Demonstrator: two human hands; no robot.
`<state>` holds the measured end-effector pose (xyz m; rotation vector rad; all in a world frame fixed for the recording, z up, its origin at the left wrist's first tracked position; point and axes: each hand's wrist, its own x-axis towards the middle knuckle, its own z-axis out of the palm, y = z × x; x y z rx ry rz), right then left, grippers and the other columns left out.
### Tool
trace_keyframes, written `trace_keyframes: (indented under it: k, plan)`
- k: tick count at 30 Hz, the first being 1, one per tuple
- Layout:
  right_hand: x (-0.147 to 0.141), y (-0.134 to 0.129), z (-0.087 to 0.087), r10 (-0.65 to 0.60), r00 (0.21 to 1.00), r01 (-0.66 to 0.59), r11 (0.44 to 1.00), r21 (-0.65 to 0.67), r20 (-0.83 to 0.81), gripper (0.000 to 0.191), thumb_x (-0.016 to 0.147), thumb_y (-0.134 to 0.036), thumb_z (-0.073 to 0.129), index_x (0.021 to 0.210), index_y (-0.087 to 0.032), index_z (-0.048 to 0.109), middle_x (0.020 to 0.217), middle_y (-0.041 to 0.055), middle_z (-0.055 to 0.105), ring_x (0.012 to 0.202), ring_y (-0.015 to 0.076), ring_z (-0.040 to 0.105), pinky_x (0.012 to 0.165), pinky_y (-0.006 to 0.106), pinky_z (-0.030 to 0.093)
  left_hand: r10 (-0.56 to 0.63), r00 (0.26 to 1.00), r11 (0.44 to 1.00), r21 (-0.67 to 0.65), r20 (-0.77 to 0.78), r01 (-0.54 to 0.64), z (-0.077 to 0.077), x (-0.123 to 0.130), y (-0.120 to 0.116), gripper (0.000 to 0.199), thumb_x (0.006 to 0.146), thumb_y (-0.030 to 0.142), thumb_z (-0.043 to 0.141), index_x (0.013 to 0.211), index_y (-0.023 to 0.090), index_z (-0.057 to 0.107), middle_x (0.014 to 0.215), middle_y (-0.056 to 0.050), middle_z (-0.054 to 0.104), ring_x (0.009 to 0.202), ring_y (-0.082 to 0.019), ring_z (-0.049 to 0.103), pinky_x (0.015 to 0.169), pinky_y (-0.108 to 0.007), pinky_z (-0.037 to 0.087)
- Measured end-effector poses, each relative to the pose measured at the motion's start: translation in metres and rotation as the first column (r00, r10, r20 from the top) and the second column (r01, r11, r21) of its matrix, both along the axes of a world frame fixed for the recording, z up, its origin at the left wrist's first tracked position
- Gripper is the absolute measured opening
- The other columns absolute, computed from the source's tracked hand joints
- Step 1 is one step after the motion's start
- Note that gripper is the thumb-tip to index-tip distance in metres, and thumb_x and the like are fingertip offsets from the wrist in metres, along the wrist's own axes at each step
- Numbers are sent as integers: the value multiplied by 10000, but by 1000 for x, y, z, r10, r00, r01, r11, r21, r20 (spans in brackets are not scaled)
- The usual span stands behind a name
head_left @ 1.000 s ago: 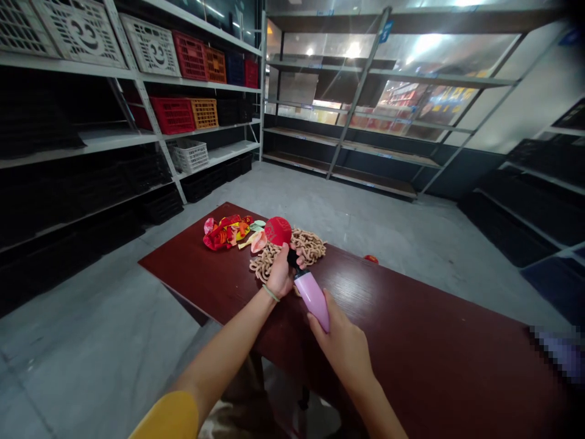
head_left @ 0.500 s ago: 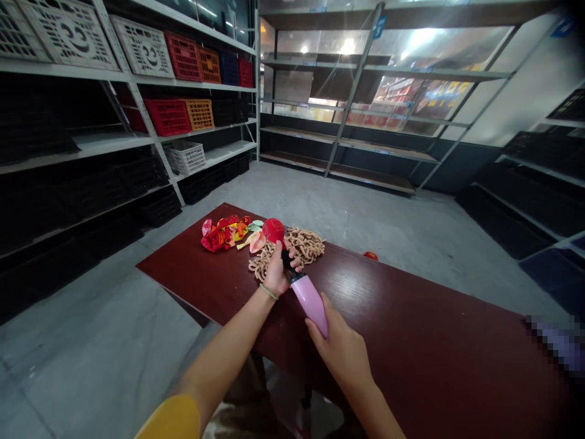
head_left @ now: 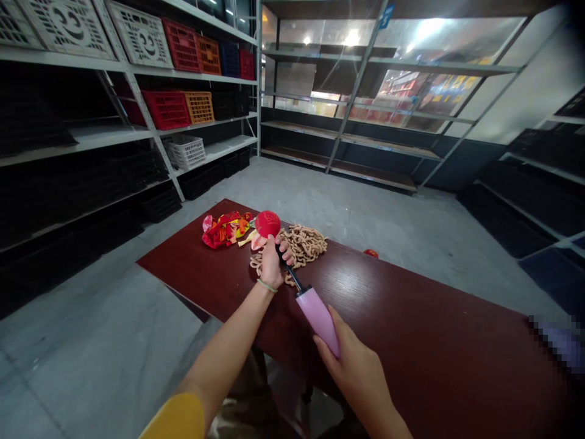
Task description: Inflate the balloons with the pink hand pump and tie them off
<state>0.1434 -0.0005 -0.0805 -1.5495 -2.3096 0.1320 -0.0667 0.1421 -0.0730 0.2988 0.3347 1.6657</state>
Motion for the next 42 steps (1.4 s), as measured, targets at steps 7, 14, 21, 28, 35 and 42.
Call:
trace_keyframes:
  k: [7, 14, 21, 28, 35, 42]
  plan:
    - [-35, 27, 9, -60, 998, 61, 995, -80, 11, 536, 944, -414, 486, 1417, -170, 422, 1183, 122, 684, 832, 271, 733, 647, 345, 567, -57, 997, 998, 3, -58, 57, -12, 11, 3, 294, 931, 450, 514, 794, 210, 416, 611, 59, 354, 418, -66, 339, 370, -180, 295]
    - [-8, 9, -9, -4, 1000, 4, 1000, -10, -24, 578, 934, -404, 501, 1450, -180, 367, 1252, 129, 649, 949, 259, 716, 680, 333, 589, -9, 997, 999, -49, -78, 5, -3, 5, 1, 300, 940, 464, 484, 797, 211, 411, 605, 58, 357, 411, -66, 340, 363, -166, 278]
    - [41, -26, -20, 79, 996, -76, 995, 71, -34, 601, 934, -394, 515, 1471, -200, 328, 1275, 112, 645, 1045, 244, 691, 762, 303, 598, 48, 992, 996, -66, -118, -56, -1, 6, 1, 291, 949, 457, 468, 804, 209, 419, 603, 57, 365, 418, -65, 345, 376, -158, 295]
    - [15, -5, -10, -48, 999, 48, 999, -25, -18, 535, 945, -428, 468, 1428, -205, 408, 1248, 106, 663, 900, 260, 732, 645, 328, 593, 20, 990, 998, -55, -138, -28, -3, 15, 1, 287, 930, 455, 512, 812, 206, 432, 635, 50, 384, 449, -69, 360, 416, -162, 358]
    - [-13, 18, 7, -130, 989, 117, 979, -168, -74, 526, 941, -443, 477, 1427, -248, 428, 1269, 67, 659, 926, 278, 727, 668, 345, 578, -63, 986, 998, -15, -155, 61, 3, 24, -9, 243, 913, 423, 552, 857, 207, 457, 696, 30, 419, 504, -82, 398, 465, -191, 383]
    - [-7, 16, 11, -154, 970, 104, 962, -254, -187, 528, 925, -441, 497, 1422, -268, 449, 1270, 57, 659, 1051, 268, 688, 747, 331, 575, -175, 983, 983, 46, -57, 178, 8, 21, -13, 99, 888, 291, 543, 883, 205, 494, 769, -7, 461, 595, -115, 459, 520, -225, 403]
